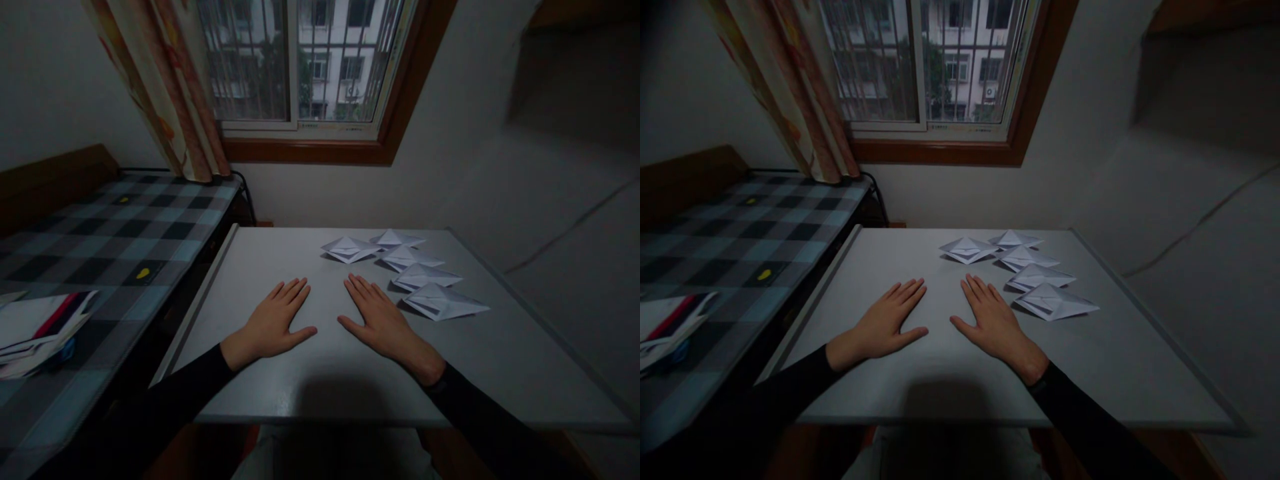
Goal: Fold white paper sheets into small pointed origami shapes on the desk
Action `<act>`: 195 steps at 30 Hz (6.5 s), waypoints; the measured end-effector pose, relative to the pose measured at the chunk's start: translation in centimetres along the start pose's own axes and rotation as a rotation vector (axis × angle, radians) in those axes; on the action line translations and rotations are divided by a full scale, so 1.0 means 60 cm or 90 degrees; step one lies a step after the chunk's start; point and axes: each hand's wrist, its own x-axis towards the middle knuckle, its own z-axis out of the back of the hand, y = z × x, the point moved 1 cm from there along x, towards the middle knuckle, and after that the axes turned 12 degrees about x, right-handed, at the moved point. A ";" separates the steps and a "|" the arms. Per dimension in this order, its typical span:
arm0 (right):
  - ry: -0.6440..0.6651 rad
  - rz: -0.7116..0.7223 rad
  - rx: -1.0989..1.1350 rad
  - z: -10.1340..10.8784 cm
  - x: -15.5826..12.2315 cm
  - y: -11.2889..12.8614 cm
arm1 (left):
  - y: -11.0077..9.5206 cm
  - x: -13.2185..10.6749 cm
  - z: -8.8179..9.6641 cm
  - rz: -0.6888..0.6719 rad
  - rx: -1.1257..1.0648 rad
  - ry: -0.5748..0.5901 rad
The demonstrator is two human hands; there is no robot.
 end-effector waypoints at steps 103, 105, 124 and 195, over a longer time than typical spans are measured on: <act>-0.135 -0.118 0.711 -0.027 0.135 -0.003 | 0.096 0.073 0.018 0.140 -0.520 -0.165; -0.116 -0.102 0.680 -0.023 0.127 0.015 | 0.089 0.075 0.015 0.135 -0.549 -0.153; -0.088 0.044 0.456 -0.009 0.110 0.043 | 0.048 0.083 0.003 0.117 -0.687 -0.155; -0.100 0.193 0.248 -0.010 0.119 0.079 | 0.018 0.103 -0.010 0.236 -0.973 0.060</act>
